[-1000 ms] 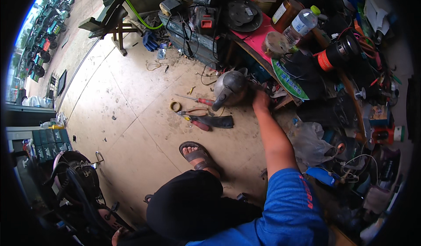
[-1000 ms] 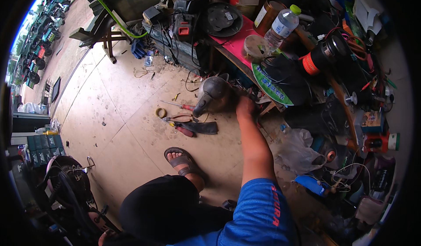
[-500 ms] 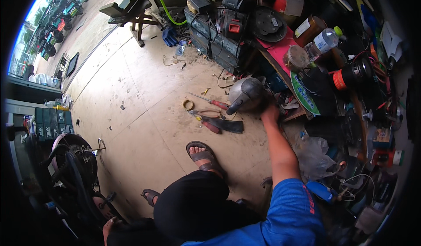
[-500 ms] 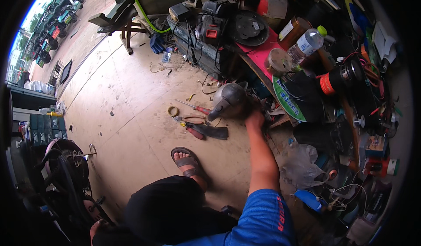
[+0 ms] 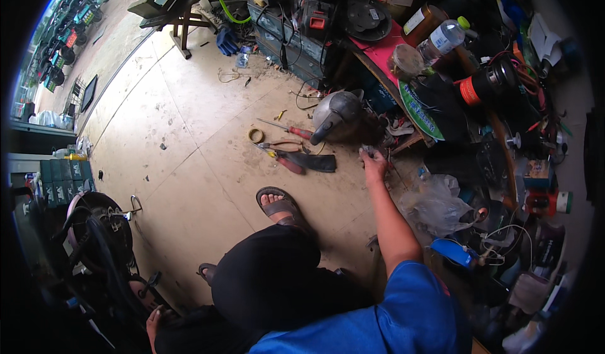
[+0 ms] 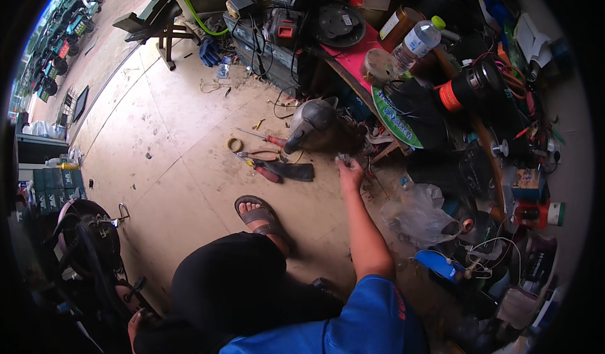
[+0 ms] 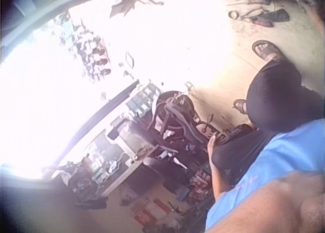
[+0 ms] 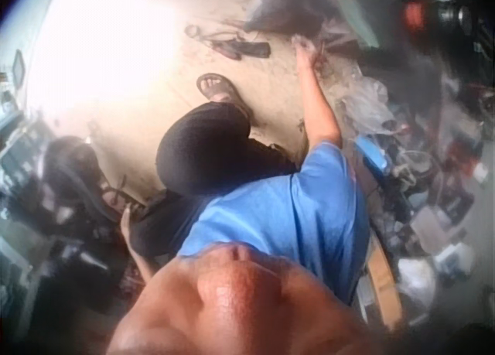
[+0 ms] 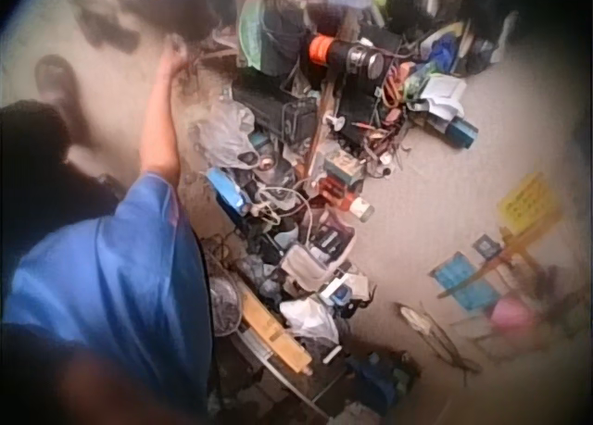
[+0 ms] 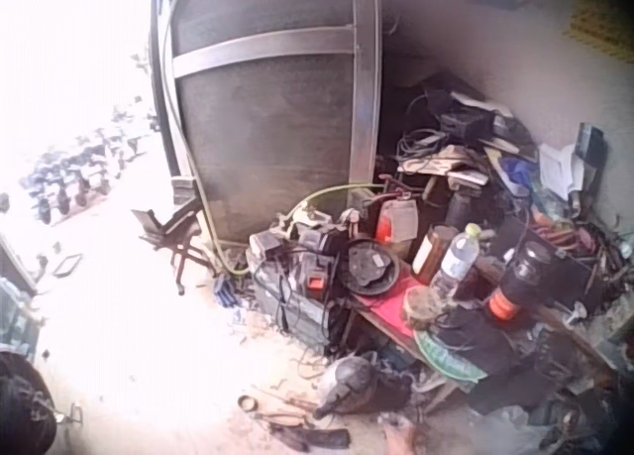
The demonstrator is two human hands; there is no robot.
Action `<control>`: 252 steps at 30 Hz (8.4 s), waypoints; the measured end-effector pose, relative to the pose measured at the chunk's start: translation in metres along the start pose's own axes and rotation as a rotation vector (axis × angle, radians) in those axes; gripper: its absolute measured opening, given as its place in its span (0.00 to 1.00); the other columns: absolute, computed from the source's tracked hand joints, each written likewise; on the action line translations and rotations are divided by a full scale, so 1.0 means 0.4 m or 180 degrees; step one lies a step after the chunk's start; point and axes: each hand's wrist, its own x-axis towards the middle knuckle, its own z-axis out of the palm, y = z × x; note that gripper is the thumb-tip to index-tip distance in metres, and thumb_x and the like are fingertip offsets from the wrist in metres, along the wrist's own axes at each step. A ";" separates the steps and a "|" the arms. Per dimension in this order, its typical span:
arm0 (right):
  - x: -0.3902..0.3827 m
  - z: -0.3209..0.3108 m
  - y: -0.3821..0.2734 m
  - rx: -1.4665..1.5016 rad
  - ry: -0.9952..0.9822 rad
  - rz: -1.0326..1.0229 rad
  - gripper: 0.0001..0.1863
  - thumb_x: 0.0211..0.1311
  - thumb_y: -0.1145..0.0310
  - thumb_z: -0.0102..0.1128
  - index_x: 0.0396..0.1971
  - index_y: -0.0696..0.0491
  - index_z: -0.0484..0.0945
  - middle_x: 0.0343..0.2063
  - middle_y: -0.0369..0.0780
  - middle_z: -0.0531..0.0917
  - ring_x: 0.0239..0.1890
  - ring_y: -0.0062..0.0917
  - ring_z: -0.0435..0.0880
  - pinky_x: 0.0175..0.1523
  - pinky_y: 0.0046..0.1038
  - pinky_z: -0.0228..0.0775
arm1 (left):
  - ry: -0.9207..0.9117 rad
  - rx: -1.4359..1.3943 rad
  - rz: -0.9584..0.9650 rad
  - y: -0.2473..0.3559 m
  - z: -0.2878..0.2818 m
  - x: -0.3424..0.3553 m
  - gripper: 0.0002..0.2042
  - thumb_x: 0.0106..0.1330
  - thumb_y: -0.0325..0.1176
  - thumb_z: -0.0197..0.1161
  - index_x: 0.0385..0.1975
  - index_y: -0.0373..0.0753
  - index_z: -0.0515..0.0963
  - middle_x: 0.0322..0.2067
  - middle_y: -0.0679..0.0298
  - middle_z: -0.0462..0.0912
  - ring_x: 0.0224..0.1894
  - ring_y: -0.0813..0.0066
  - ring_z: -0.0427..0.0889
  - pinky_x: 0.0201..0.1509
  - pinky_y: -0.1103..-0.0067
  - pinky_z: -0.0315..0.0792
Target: The person removes batteries from an electric scooter, handles small electrical components and wires on a workbench, and places batteries back into the scooter compartment.
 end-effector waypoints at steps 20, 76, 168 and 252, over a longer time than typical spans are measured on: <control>-0.687 0.402 -0.812 0.0459 -0.3355 -0.0494 0.11 0.67 0.72 0.70 0.47 0.58 0.87 0.36 0.37 0.90 0.32 0.16 0.84 0.39 0.19 0.76 | 0.0459 0.1443 0.2041 0.342 0.174 -0.212 0.17 0.70 0.25 0.65 0.58 0.31 0.80 0.47 0.56 0.88 0.48 0.73 0.86 0.54 0.78 0.78; -1.390 0.727 -0.853 -0.1275 -0.5813 -0.0460 0.23 0.69 0.60 0.69 0.55 0.63 0.81 0.44 0.44 0.88 0.46 0.27 0.89 0.53 0.26 0.81 | -0.0360 -0.1561 0.2623 0.313 0.231 -0.218 0.10 0.73 0.33 0.67 0.45 0.32 0.84 0.38 0.61 0.88 0.40 0.76 0.85 0.43 0.79 0.78; -1.420 0.737 -0.889 -0.0327 -0.4765 -0.4209 0.06 0.62 0.77 0.68 0.38 0.57 0.89 0.33 0.44 0.89 0.33 0.29 0.91 0.40 0.26 0.81 | -0.1703 -0.2840 0.2013 0.377 0.295 -0.169 0.14 0.68 0.17 0.65 0.52 0.28 0.78 0.49 0.57 0.84 0.54 0.68 0.84 0.67 0.75 0.76; 0.033 0.113 -0.041 -0.1953 0.0392 -0.1098 0.27 0.54 0.64 0.72 0.54 0.61 0.81 0.48 0.56 0.86 0.53 0.49 0.86 0.59 0.41 0.77 | -0.0245 -0.2056 0.0467 0.249 0.214 0.060 0.06 0.76 0.37 0.65 0.45 0.45 0.79 0.28 0.73 0.78 0.23 0.84 0.76 0.21 0.91 0.67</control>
